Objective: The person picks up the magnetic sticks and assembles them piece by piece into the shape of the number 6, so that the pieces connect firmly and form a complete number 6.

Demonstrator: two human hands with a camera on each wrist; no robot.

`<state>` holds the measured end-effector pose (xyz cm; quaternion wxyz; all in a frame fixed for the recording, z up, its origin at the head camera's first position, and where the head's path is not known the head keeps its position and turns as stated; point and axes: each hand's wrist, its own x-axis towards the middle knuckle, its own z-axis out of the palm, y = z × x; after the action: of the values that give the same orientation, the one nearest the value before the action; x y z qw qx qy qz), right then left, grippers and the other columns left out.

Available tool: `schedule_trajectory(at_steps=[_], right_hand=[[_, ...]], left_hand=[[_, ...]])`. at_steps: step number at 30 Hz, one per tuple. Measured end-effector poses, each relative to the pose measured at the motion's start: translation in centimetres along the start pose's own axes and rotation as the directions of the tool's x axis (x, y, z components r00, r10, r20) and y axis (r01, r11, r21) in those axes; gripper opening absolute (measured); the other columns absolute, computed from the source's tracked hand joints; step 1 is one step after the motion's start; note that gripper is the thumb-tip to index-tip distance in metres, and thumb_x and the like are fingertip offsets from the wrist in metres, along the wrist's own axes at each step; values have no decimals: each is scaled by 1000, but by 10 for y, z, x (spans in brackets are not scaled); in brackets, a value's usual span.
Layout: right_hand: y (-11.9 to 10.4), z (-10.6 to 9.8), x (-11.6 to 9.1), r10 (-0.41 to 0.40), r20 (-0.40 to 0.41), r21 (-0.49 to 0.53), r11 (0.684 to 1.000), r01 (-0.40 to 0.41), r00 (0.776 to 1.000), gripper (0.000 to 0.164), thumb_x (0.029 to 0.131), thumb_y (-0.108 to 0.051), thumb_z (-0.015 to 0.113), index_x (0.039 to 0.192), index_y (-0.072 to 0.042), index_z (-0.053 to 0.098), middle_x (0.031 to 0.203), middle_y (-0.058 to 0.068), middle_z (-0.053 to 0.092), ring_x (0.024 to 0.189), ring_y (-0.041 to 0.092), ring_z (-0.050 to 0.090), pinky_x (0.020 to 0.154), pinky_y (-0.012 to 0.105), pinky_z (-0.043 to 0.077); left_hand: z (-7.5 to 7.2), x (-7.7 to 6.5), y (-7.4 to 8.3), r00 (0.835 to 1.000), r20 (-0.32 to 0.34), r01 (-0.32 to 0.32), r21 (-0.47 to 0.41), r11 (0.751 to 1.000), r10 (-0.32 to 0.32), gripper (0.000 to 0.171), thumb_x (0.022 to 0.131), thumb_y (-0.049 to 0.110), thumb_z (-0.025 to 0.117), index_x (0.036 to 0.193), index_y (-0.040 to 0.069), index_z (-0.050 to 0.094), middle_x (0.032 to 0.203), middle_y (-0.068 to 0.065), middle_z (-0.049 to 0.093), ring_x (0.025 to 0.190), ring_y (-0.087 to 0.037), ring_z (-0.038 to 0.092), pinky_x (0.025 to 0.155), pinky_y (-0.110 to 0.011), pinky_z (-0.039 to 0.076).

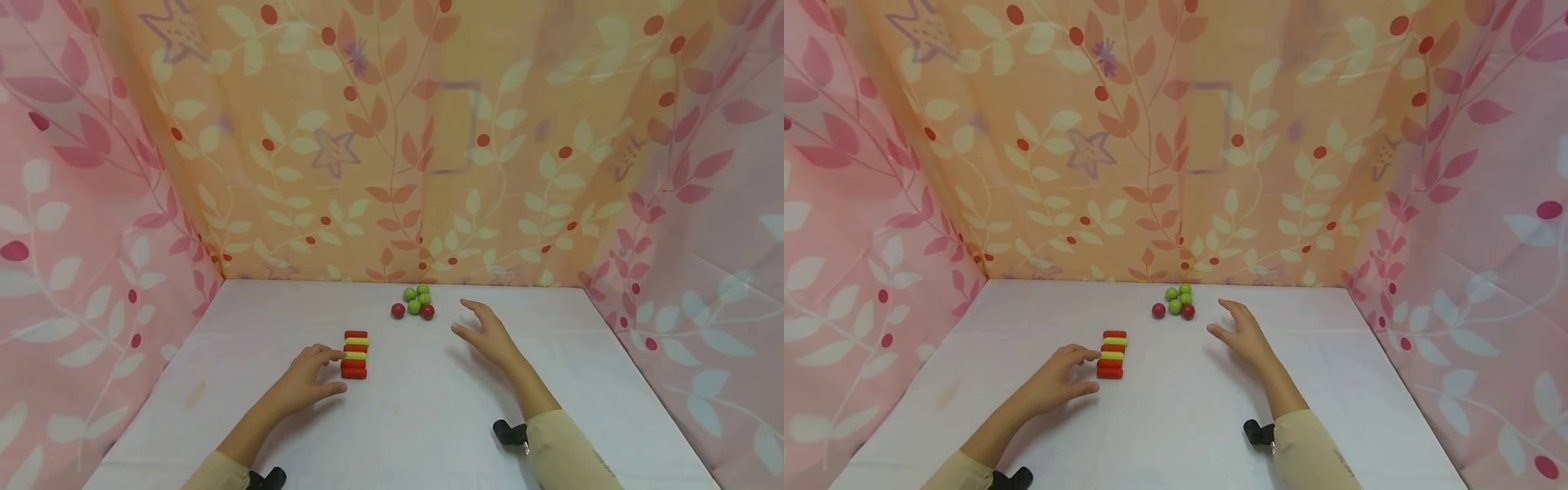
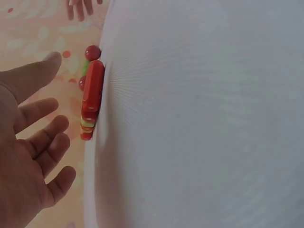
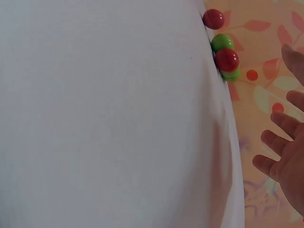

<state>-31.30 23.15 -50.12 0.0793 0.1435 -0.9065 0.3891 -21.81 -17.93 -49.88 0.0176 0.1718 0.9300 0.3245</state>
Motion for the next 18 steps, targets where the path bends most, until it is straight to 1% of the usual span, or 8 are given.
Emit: schedule_trajectory(at_steps=[3,7,10,18], right_hand=[[-3,8,6,29,0,34,999,-29,1000,70,77,-49,67,136,-22,41,139,2,38,130,26,32,102,52,26],[-2,18,14,37,2,76,996,-37,999,66,78,-38,71,135,-18,44,137,5,41,124,28,39,100,51,29],[-2,24,18,44,4,109,993,-44,999,63,79,-31,72,133,-16,46,134,5,44,122,30,42,99,51,31],[-7,38,29,89,-11,159,983,-86,996,54,79,-26,71,128,-15,51,128,1,50,119,27,44,97,47,34]], left_hand=[[1,2,-2,1000,23,-5,-23,1000,5,56,72,43,74,122,28,55,113,6,53,104,-18,47,83,-39,42],[2,6,-5,999,52,-12,-36,999,14,49,74,39,74,118,28,57,111,7,55,103,-17,48,86,-38,43],[3,9,-7,997,64,-28,-34,999,30,46,74,38,74,116,28,59,110,8,56,102,-16,48,86,-38,43],[8,13,-12,996,74,-47,-66,997,52,35,76,32,74,109,24,64,105,7,56,100,-16,49,86,-39,42]])
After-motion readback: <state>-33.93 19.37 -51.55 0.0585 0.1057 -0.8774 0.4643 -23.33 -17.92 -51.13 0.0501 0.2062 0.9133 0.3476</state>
